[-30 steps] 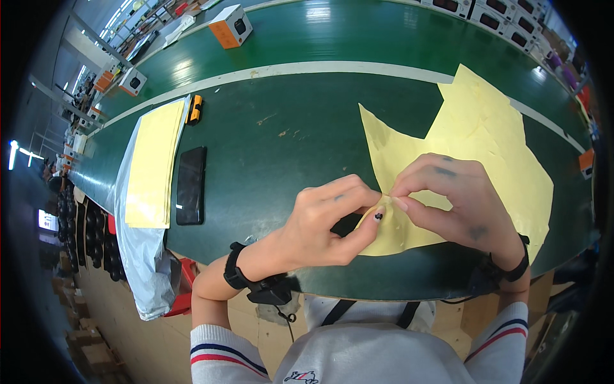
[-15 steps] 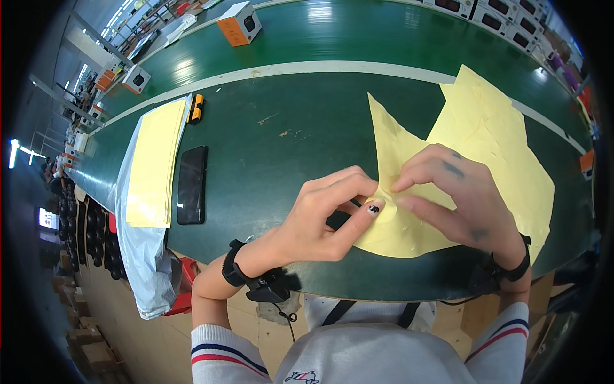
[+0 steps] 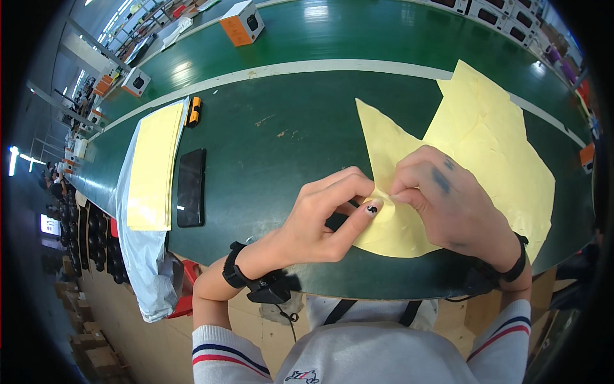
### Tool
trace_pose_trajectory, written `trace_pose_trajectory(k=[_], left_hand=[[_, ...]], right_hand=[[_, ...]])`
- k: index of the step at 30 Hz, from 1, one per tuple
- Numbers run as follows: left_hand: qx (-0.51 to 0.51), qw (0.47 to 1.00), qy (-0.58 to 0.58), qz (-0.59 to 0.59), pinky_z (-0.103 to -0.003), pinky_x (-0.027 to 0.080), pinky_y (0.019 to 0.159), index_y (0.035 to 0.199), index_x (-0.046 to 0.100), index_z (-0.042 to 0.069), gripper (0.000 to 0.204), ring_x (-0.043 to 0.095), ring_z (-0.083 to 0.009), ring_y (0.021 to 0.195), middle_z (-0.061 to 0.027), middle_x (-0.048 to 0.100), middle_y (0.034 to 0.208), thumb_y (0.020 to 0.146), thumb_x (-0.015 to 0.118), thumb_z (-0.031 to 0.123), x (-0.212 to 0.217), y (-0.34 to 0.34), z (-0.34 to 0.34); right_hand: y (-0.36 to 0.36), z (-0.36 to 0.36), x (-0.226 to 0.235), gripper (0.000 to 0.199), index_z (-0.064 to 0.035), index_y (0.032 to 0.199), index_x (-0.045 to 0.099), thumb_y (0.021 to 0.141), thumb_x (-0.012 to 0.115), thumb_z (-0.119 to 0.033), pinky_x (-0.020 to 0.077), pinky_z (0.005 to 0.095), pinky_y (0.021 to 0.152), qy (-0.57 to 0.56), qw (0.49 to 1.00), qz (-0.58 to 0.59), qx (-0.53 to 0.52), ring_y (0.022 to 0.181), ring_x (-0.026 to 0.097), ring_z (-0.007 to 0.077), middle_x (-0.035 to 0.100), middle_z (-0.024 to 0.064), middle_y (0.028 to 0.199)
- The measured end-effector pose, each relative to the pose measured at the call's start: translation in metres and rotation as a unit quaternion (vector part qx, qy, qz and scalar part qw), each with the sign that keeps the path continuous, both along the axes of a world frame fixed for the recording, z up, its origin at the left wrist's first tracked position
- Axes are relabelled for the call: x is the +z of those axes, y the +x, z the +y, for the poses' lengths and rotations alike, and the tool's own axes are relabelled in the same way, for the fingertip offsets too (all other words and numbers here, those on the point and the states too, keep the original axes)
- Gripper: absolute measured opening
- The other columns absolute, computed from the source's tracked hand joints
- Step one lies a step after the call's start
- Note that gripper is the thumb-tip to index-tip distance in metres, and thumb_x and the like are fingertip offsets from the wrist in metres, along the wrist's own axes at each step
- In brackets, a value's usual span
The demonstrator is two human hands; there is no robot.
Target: Peeling circular stickers from a sheet and applying them to small cardboard boxes.
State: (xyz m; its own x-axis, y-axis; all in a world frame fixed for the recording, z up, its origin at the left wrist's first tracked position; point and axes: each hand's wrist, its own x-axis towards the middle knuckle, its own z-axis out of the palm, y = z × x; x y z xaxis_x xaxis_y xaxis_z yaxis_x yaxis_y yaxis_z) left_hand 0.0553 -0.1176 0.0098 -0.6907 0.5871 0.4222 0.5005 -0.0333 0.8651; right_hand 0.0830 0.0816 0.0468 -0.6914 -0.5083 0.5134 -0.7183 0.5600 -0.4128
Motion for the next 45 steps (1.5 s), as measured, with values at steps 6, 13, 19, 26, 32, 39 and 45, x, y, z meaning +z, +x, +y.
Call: trace_pose_trajectory(k=[6, 13, 19, 26, 32, 39, 45], left_hand=[[-0.008, 1.0, 0.01, -0.016, -0.023, 0.048, 0.053, 0.088, 0.053, -0.003, 0.006, 0.051, -0.013, 0.066, -0.0076, 0.051, 0.077, 0.084, 0.056, 0.0, 0.001, 0.0, 0.0], [-0.015, 0.999, 0.009, -0.028, -0.023, 0.049, 0.054, 0.088, 0.055, -0.002, 0.005, 0.052, -0.0126, 0.067, -0.0071, 0.052, 0.078, 0.084, 0.056, 0.001, 0.002, 0.001, 0.0], [-0.003, 1.0, -0.022, -0.016, -0.024, 0.05, 0.056, 0.084, 0.056, -0.003, 0.004, 0.054, -0.0132, 0.064, -0.0067, 0.054, 0.072, 0.083, 0.057, 0.001, 0.009, -0.004, -0.003], [0.069, 0.977, -0.2, -0.001, -0.028, 0.051, 0.065, 0.083, 0.061, -0.005, 0.016, 0.064, -0.021, 0.067, -0.0121, 0.062, 0.074, 0.08, 0.062, 0.011, 0.025, -0.026, -0.015], [0.246, 0.886, -0.384, 0.08, -0.034, 0.051, 0.069, 0.102, 0.06, -0.003, 0.037, 0.065, -0.0255, 0.075, -0.0169, 0.064, 0.084, 0.08, 0.065, 0.026, 0.02, -0.116, -0.045], [0.449, 0.786, -0.369, 0.21, -0.044, 0.05, 0.076, 0.129, 0.039, 0.005, 0.068, 0.06, -0.04, 0.089, -0.0243, 0.052, 0.107, 0.076, 0.065, 0.039, 0.018, -0.303, -0.079], [0.532, 0.749, -0.368, 0.144, -0.045, 0.051, 0.078, 0.131, 0.037, 0.015, 0.069, 0.058, -0.0423, 0.095, -0.0231, 0.052, 0.109, 0.073, 0.066, 0.041, 0.005, -0.381, -0.061]], right_hand=[[-0.002, -0.001, -0.001, 0.014, -0.0016, 0.087, 0.051, 0.076, 0.058, 0.003, 0.0468, 0.0342, 0.063, -0.058, 0.998, -0.033, -0.005, 0.077, 0.054, 0.0287, 0.053, 0.0098, 0.086], [-0.001, 0.005, 0.005, 0.008, -0.0038, 0.087, 0.052, 0.083, 0.06, -0.004, 0.045, 0.0294, 0.063, -0.067, 0.996, -0.039, -0.033, 0.072, 0.055, 0.025, 0.054, 0.0091, 0.082], [-0.012, 0.019, 0.008, 0.005, -0.0006, 0.086, 0.054, 0.084, 0.058, -0.002, 0.0469, 0.028, 0.063, -0.115, 0.986, -0.116, -0.045, 0.069, 0.057, 0.0238, 0.055, 0.0105, 0.081], [-0.035, 0.028, -0.007, 0.012, 0.0021, 0.09, 0.054, 0.091, 0.054, -0.01, 0.0479, 0.0266, 0.07, -0.251, 0.92, -0.299, -0.035, 0.073, 0.056, 0.0129, 0.056, 0.0056, 0.081], [-0.048, 0.025, -0.059, 0.013, 0.0014, 0.094, 0.05, 0.094, 0.05, -0.012, 0.0473, 0.024, 0.071, -0.298, 0.837, -0.456, -0.047, 0.073, 0.057, 0.01, 0.054, 0.0039, 0.079], [-0.048, 0.024, -0.083, 0.011, 0.0013, 0.095, 0.051, 0.095, 0.047, -0.009, 0.0499, 0.025, 0.071, -0.363, 0.811, -0.458, -0.018, 0.073, 0.059, 0.0114, 0.055, 0.0043, 0.081], [-0.052, 0.021, -0.089, 0.011, 0.0018, 0.095, 0.051, 0.095, 0.049, -0.009, 0.0518, 0.0261, 0.072, -0.373, 0.791, -0.484, -0.024, 0.074, 0.06, 0.012, 0.056, 0.0047, 0.081]])
